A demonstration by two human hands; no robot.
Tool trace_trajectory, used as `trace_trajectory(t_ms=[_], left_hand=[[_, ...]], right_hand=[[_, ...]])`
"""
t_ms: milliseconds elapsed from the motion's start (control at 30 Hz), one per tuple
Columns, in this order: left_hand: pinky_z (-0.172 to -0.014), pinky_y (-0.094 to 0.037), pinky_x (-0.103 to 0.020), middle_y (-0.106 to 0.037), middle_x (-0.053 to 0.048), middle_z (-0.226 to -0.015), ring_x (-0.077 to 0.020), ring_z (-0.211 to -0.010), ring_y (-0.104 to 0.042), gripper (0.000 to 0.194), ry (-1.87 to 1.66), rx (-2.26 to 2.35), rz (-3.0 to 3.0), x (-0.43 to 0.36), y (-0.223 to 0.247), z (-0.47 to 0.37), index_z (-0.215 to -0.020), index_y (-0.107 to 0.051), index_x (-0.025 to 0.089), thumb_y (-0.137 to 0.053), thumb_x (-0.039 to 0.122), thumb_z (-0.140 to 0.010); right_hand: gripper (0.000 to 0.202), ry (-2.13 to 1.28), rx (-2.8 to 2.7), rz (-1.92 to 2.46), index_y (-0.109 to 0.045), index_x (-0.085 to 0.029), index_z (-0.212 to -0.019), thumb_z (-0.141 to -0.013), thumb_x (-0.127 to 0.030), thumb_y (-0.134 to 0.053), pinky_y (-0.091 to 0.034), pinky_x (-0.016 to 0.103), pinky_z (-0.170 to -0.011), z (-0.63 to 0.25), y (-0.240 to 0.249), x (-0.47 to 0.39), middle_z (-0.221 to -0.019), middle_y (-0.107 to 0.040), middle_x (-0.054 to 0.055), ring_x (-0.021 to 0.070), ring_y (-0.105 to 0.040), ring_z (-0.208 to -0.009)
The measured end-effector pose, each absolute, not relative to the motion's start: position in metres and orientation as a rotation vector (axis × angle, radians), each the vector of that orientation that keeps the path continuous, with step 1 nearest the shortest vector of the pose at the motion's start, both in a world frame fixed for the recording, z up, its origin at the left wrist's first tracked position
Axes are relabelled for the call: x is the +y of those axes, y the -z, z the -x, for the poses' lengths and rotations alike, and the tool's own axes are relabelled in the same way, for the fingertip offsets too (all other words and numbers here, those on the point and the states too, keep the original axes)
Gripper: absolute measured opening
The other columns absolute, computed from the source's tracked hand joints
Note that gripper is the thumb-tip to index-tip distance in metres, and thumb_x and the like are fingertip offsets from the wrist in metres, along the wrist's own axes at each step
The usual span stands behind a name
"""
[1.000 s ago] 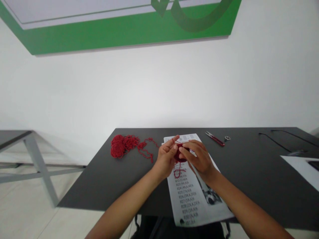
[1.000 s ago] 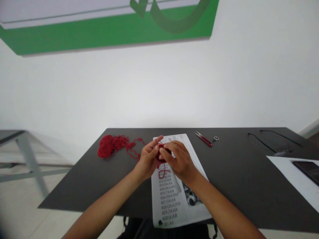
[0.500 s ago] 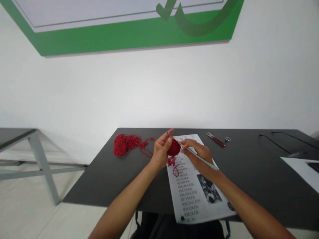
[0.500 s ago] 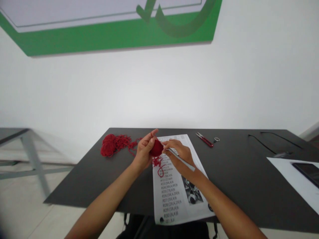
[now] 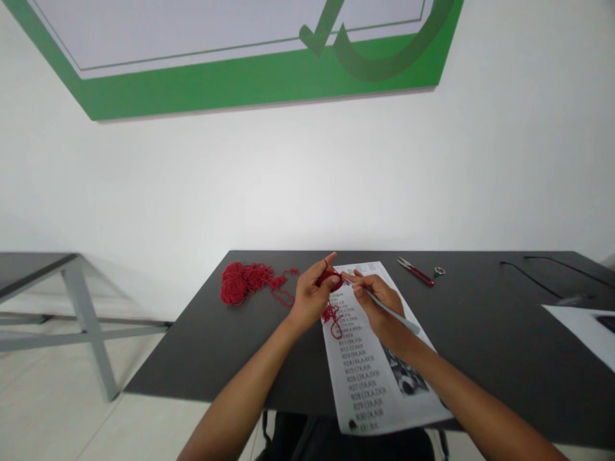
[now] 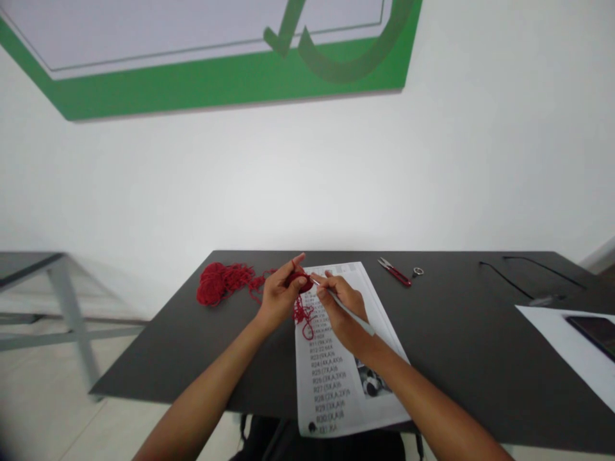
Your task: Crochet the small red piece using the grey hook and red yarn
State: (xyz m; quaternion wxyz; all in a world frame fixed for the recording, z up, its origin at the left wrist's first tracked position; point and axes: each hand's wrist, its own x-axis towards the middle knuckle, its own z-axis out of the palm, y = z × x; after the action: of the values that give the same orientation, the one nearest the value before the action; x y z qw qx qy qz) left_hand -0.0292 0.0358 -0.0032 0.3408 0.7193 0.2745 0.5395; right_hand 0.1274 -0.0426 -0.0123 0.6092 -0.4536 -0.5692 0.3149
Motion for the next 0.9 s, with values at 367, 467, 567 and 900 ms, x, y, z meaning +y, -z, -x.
trace_trajectory(t_ms=[367,467,567,900], left_hand=[[-0.07,-0.052,-0.026,-0.07,-0.002,-0.082,-0.0142,-0.075,-0.064,0.024,-1.486,0.67,-2.134,0.038,0.003,0.033,-0.11,-0.076,0.019,-0.065,0.017,-0.089],[-0.066,-0.051,-0.025,-0.072,-0.002,-0.081,-0.0141,-0.072,-0.065,0.024,-1.454,0.75,-2.038,0.033,0.007,0.028,-0.109,-0.077,0.018,-0.067,0.02,-0.087],[-0.069,-0.053,-0.026,-0.075,-0.003,-0.084,-0.0154,-0.074,-0.067,0.026,-1.429,0.802,-1.987,0.029,0.011,0.024,-0.108,-0.077,0.018,-0.069,0.02,-0.084],[-0.065,-0.058,-0.027,-0.076,-0.004,-0.089,-0.0151,-0.07,-0.067,0.051,-1.289,0.792,-1.499,0.013,0.021,0.008,-0.132,-0.067,0.018,-0.072,0.038,-0.085]], right_hand=[[0.024,-1.133,-0.999,0.677,-0.068,-0.025,-0.077,-0.086,-0.046,-0.075,-0.054,0.044,-0.096,-0.135,0.007,-0.029,-0.095,-0.08,0.004,0.0249,-0.073,-0.095],[0.025,-1.232,-0.925,0.604,-0.069,-0.025,-0.073,-0.082,-0.045,-0.079,-0.054,0.04,-0.092,-0.138,0.011,-0.021,-0.086,-0.078,0.001,0.0212,-0.071,-0.087],[0.024,-1.106,-1.031,0.698,-0.073,-0.026,-0.083,-0.086,-0.05,-0.075,-0.054,0.036,-0.082,-0.139,0.014,-0.02,-0.085,-0.074,0.001,0.0191,-0.067,-0.082],[0.009,-0.13,-1.543,0.984,-0.071,-0.027,-0.094,-0.097,-0.028,-0.063,-0.054,0.033,-0.081,-0.133,0.018,-0.03,-0.096,-0.067,0.003,0.0186,-0.066,-0.09]])
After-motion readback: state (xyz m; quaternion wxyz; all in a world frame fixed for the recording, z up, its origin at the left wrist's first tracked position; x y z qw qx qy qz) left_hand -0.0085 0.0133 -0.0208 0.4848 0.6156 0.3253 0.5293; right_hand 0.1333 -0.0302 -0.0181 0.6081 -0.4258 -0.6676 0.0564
